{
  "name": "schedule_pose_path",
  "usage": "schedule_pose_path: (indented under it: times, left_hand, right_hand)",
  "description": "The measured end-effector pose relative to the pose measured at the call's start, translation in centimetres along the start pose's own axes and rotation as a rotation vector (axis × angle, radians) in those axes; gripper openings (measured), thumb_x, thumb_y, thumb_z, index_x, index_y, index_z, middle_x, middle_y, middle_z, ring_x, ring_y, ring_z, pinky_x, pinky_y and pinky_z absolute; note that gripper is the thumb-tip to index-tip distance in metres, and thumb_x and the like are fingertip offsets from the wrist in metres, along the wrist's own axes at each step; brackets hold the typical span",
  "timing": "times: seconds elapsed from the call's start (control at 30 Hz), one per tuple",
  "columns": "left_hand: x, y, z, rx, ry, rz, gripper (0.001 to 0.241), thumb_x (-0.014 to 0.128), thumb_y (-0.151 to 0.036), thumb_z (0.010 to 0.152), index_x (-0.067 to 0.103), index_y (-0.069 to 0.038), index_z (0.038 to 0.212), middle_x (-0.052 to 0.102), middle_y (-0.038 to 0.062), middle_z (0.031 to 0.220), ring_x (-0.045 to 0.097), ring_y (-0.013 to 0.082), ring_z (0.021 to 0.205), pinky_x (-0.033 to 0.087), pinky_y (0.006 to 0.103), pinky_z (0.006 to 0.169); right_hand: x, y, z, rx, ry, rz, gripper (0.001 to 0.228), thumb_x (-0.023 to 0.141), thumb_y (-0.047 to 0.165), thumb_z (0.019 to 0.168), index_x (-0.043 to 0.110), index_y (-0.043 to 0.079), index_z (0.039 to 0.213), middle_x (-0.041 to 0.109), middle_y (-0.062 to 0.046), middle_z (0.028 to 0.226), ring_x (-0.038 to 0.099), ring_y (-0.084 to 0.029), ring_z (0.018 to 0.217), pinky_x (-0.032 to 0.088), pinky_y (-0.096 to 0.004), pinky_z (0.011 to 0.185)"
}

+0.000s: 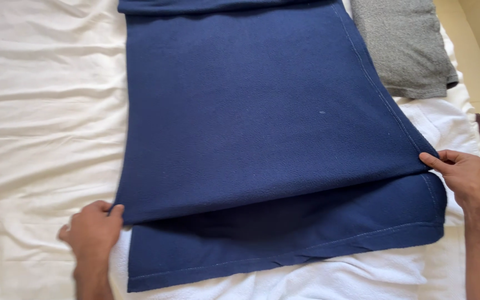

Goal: The person folds a dark blue towel on a white bedsheet. They first roll the towel from one end to the other, then unroll it and fold it into a neat rectangular shape by hand.

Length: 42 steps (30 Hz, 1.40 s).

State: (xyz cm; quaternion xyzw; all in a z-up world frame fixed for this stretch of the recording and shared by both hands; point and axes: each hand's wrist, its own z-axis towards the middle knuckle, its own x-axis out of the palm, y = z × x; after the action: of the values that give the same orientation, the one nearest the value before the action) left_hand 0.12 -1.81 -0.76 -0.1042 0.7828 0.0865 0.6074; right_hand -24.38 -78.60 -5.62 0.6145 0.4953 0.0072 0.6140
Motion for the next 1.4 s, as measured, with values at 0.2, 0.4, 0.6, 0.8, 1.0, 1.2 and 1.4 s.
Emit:
schedule_pose_path:
  times: [0.2, 0.4, 0.6, 0.8, 1.0, 1.2, 1.4]
  left_hand:
    - [-0.5, -2.9, 0.2, -0.042, 0.18, 0.045, 0.037, 0.071, -0.043, 0.096, 0.078, -0.018, 0.122, 0.08, 0.01, 0.109, 0.063, 0.0325, 0.125, 0.02, 0.0663, 0.122]
    - [3.9, -4.8, 2.0, 0.155, -0.148, 0.116, 0.054, 0.072, -0.038, 0.084, 0.066, -0.012, 0.131, 0.059, 0.014, 0.139, 0.047, 0.0347, 0.131, 0.008, 0.0763, 0.106]
    - [0.1, -17.2, -5.1, 0.586, -0.172, -0.152, 0.053, 0.064, -0.041, 0.095, 0.058, -0.011, 0.139, 0.053, 0.011, 0.149, 0.044, 0.0263, 0.142, 0.034, 0.0536, 0.116]
    - [7.6, -23.0, -7.0, 0.796, -0.082, -0.175, 0.072, 0.051, -0.051, 0.099, 0.033, -0.014, 0.158, 0.026, 0.018, 0.165, 0.019, 0.0332, 0.154, 0.017, 0.0593, 0.12]
    - [9.2, -20.6, -7.4, 0.692, 0.057, -0.078, 0.084, 0.042, -0.065, 0.097, 0.017, -0.019, 0.163, 0.009, 0.012, 0.171, 0.002, 0.0315, 0.157, 0.005, 0.0595, 0.123]
    - [10.9, -17.5, -3.6, 0.518, 0.025, -0.07, 0.092, 0.035, -0.072, 0.096, 0.013, -0.013, 0.163, 0.004, 0.016, 0.17, -0.002, 0.0372, 0.156, 0.002, 0.0592, 0.122]
    - [11.3, -13.9, -0.4, 0.315, -0.068, -0.06, 0.086, 0.032, -0.068, 0.1, 0.016, -0.014, 0.165, 0.011, 0.018, 0.171, 0.006, 0.0401, 0.157, 0.007, 0.0595, 0.123]
  right_hand:
    - [1.4, 0.5, 1.7, 0.201, 0.133, -0.1, 0.04, 0.084, 0.031, 0.088, 0.078, -0.005, 0.104, 0.07, -0.01, 0.085, 0.06, -0.017, 0.07, 0.047, -0.03, 0.064]
    - [2.7, 1.6, 3.4, -0.069, -0.026, -0.551, 0.056, 0.086, 0.046, 0.085, 0.077, -0.002, 0.112, 0.074, -0.019, 0.106, 0.063, -0.032, 0.096, 0.049, -0.046, 0.085]
    - [12.8, 15.9, -5.9, -0.53, 0.036, -0.453, 0.057, 0.068, 0.044, 0.095, 0.066, 0.001, 0.131, 0.057, -0.02, 0.148, 0.051, -0.036, 0.139, 0.038, -0.048, 0.117]
    - [24.7, 17.2, -9.9, -0.896, 0.41, -0.731, 0.075, 0.056, 0.052, 0.097, 0.04, 0.004, 0.153, 0.032, -0.019, 0.163, 0.024, -0.033, 0.154, 0.019, -0.047, 0.124]
    - [26.6, 14.2, -11.1, -0.828, 0.44, -0.842, 0.089, 0.04, 0.066, 0.098, 0.017, 0.008, 0.162, 0.016, -0.013, 0.17, 0.009, -0.026, 0.157, 0.008, -0.046, 0.126]
    - [26.0, 10.9, -10.0, -0.772, 0.326, -0.859, 0.095, 0.037, 0.071, 0.096, 0.012, 0.006, 0.162, 0.011, -0.015, 0.169, 0.004, -0.026, 0.157, 0.003, -0.046, 0.125]
    - [25.8, 11.3, -9.8, -0.674, 0.315, -0.837, 0.091, 0.03, 0.07, 0.098, 0.013, 0.006, 0.162, 0.011, -0.013, 0.17, 0.003, -0.025, 0.158, 0.002, -0.046, 0.126]
